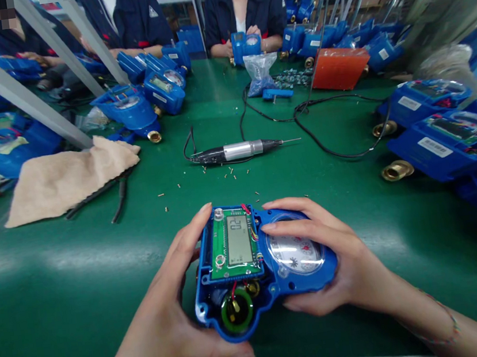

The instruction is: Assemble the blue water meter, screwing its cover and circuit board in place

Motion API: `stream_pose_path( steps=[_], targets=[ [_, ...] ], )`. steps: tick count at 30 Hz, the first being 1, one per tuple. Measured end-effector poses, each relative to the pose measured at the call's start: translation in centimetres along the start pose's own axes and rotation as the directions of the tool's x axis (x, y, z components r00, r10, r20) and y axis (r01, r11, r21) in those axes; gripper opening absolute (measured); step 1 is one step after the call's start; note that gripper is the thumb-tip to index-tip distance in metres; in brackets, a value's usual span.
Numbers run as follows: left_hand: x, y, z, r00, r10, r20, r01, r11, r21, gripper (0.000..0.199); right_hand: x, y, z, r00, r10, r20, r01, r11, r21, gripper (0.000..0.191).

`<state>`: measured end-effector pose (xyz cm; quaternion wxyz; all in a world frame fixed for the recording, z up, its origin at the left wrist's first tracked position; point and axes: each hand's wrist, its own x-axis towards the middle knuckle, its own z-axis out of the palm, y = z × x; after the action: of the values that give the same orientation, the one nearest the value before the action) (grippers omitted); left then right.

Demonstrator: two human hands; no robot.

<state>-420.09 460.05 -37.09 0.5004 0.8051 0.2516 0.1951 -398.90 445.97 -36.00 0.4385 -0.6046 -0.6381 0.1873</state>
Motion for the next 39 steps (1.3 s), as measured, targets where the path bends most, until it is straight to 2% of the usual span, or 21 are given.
stream_pose_path(
  steps=[5,13,28,39],
  targets=[
    [0.3,0.4,-0.2,1.0,-0.002,0.009,0.001,0.999,0.037,0.124,0.1,0.1,0.1,1.0,0.008,-0.011,-0.008,1.0,0.0,0.07],
    [0.3,-0.1,-0.3,0.998,-0.039,0.053,0.042,0.997,-0.059,0.123,0.0,0.2,0.1,1.0,0.01,-0.009,-0.01,1.0,-0.005,0.07],
    [0.3,-0.7,-0.3,0.999,0.008,0.052,-0.003,0.996,-0.09,0.125,0.0,0.2,0.4,1.0,0.019,-0.011,-0.019,0.999,-0.037,0.071],
    [-0.1,-0.9,-0.4,0.997,-0.011,0.072,0.018,0.995,-0.102,0.124,-0.5,0.2,0.5,1.0,0.001,-0.012,-0.002,0.998,-0.067,0.071]
  ],
)
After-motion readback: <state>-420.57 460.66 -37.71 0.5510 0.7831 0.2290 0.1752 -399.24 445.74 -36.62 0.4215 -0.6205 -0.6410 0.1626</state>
